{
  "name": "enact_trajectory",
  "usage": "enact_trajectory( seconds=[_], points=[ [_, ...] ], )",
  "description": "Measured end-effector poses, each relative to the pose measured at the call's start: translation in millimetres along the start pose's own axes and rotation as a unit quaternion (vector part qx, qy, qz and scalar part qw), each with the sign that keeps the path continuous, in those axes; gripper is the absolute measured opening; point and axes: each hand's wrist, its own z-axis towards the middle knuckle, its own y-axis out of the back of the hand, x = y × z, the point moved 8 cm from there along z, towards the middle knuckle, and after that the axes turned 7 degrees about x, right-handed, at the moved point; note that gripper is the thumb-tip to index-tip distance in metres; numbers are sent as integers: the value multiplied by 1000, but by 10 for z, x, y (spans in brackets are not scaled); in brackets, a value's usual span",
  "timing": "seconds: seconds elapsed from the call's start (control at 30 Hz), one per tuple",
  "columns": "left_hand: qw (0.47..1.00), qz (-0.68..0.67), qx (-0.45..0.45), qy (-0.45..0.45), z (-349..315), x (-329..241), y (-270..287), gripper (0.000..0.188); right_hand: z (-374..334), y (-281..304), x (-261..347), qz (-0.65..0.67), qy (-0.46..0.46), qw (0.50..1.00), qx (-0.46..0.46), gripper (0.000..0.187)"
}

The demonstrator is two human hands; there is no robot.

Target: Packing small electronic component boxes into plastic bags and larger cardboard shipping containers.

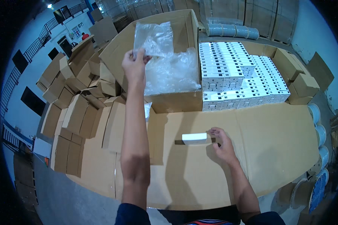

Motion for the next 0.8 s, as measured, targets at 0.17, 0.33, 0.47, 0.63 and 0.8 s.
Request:
enact_trajectory(
  seconds=[0.17,0.33,0.47,0.63,0.8],
  points=[
    [997,-43,9,69,-1654,-248,248,29,-322,-47,-166,114,-20,993,-23,62],
    [984,-69,5,166,-3129,89,649,39,-763,-314,-226,200,-43,979,-18,56],
    [944,-128,29,304,-4127,500,568,38,-1018,-485,-141,234,-28,972,5,58],
    [908,-173,28,380,-4683,875,388,33,-1044,-683,-206,317,-65,945,39,58],
    [895,-120,70,424,-4729,989,380,31,-993,-610,-382,346,-88,934,3,53]
  ],
)
